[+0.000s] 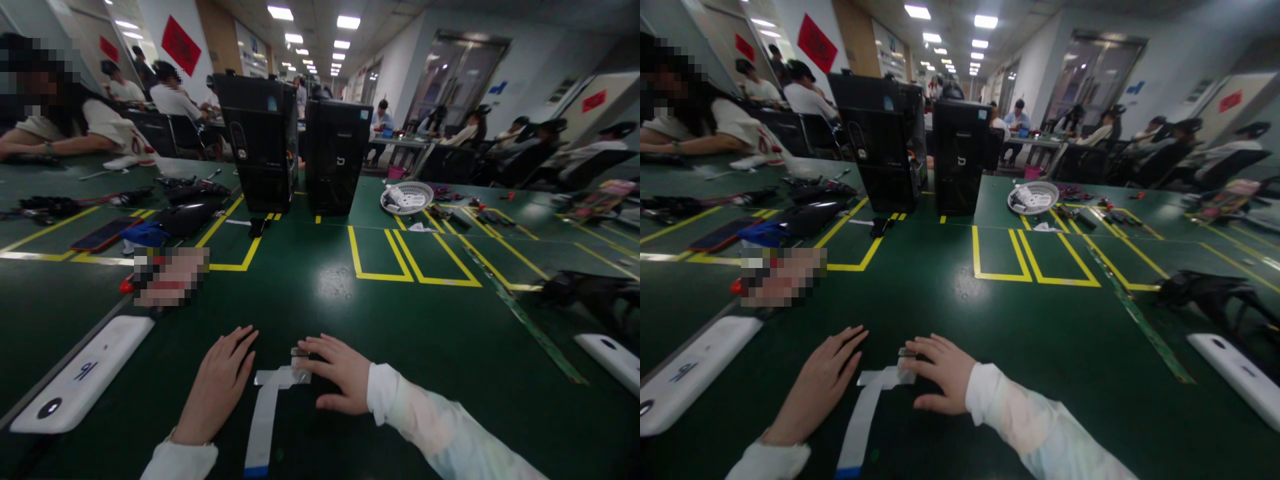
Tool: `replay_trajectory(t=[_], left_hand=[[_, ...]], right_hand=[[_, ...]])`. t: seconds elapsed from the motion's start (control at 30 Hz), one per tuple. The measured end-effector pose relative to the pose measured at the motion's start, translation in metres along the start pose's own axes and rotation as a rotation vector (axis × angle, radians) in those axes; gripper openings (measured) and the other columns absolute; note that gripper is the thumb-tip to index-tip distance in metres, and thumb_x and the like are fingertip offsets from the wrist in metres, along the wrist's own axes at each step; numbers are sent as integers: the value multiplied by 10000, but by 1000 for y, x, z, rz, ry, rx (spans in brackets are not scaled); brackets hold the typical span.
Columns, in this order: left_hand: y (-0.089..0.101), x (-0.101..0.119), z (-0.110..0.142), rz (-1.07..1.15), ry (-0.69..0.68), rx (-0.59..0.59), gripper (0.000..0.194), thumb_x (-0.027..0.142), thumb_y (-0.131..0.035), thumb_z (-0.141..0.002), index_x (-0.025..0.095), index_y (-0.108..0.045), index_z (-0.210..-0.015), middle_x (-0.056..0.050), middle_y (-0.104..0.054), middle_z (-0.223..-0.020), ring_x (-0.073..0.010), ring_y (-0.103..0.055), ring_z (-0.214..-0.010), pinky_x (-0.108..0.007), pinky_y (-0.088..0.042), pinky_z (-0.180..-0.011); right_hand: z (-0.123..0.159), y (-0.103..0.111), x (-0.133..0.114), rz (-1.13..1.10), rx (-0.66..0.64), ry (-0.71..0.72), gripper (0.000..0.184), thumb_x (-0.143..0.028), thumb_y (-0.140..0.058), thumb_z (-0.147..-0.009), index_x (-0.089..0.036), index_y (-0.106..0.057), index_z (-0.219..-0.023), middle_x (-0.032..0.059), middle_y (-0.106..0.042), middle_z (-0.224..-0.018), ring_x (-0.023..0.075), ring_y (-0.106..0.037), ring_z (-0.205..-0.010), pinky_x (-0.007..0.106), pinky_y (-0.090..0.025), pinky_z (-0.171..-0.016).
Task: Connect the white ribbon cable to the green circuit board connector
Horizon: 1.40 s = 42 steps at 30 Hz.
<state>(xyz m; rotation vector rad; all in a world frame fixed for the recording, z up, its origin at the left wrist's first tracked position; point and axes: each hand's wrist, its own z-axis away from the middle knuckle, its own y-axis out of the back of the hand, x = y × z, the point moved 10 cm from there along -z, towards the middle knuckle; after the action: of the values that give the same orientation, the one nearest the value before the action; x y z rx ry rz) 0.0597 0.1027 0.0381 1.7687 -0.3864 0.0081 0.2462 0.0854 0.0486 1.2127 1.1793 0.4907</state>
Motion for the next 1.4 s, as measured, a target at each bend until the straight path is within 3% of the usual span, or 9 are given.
replay_trajectory(t=[0.07, 0.17, 0.3, 0.37, 0.5, 0.63, 1.03, 1.2, 1.4], left_hand=[[0, -1, 0, -1, 8, -7, 461, 407, -366, -947, 222, -510, -1344, -92, -514, -1407, -279, -469, -1296, -528, -365, -1081], [0, 0, 0, 4, 11, -14, 467, 418, -364, -945, 224, -511, -1344, -90, -513, -1410, -283, -465, -1300, -531, -364, -1081], [-1, 0, 0, -1, 14, -31, 474, 411, -345, -951, 216, -498, -1356, -87, -499, -1424, -276, -442, -1319, -528, -349, -1092], [-3, -1, 0, -7, 19, -43, 480, 412, -344, -950, 213, -491, -1362, -89, -490, -1432, -278, -435, -1325, -531, -349, -1091], [-6, -3, 1, -8, 25, -56, 482, 410, -345, -947, 217, -489, -1365, -90, -482, -1438, -282, -437, -1323, -535, -359, -1082], [-6, -4, 1, -11, 28, -52, 485, 412, -352, -941, 215, -495, -1361, -101, -489, -1430, -292, -453, -1309, -540, -377, -1066], [-4, -1, 1, -19, 2, -27, 486, 420, -362, -940, 210, -499, -1356, -104, -505, -1415, -286, -465, -1300, -534, -366, -1075], [-4, -2, 1, -20, 2, -21, 493, 422, -359, -941, 206, -492, -1364, -109, -499, -1418, -290, -462, -1301, -533, -366, -1075], [-4, -2, 1, -10, 10, -26, 482, 422, -371, -936, 221, -501, -1355, -97, -502, -1419, -290, -458, -1305, -536, -360, -1079]], right_hand=[[8, 12, 24, 57, 79, -67, 657, -546, -421, -912, -203, -326, -1464, 118, -268, -1542, 248, -203, -1424, 512, -183, -1144], [43, 50, 92, 243, 285, -333, 572, -466, -369, -943, -180, -372, -1438, 164, -322, -1505, 286, -239, -1406, 561, -220, -1115], [161, 111, 195, 478, 554, -920, 549, -433, -389, -903, -131, -475, -1353, 202, -398, -1431, 341, -295, -1367, 579, -283, -1068], [235, 131, 226, 522, 640, -1192, 570, -444, -377, -885, -103, -491, -1326, 230, -394, -1423, 384, -287, -1358, 632, -280, -1032], [356, 147, 236, 556, 787, -1583, 611, -461, -370, -877, -68, -490, -1330, 277, -363, -1435, 423, -257, -1361, 651, -233, -1025], [409, 138, 230, 456, 710, -1813, 676, -499, -296, -904, -30, -459, -1363, 331, -400, -1384, 461, -336, -1301, 689, -244, -975], [395, 125, 217, 492, 499, -1708, 780, -597, -245, -858, -37, -509, -1331, 301, -528, -1232, 450, -522, -1109, 564, -417, -876], [381, 113, 204, 537, 491, -1483, 734, -592, -291, -817, -81, -573, -1261, 210, -590, -1124, 375, -581, -1029, 496, -453, -905], [349, 93, 162, 451, 537, -1167, 623, -583, -357, -820, -163, -616, -1199, 147, -624, -1100, 313, -598, -1041, 470, -483, -910]])
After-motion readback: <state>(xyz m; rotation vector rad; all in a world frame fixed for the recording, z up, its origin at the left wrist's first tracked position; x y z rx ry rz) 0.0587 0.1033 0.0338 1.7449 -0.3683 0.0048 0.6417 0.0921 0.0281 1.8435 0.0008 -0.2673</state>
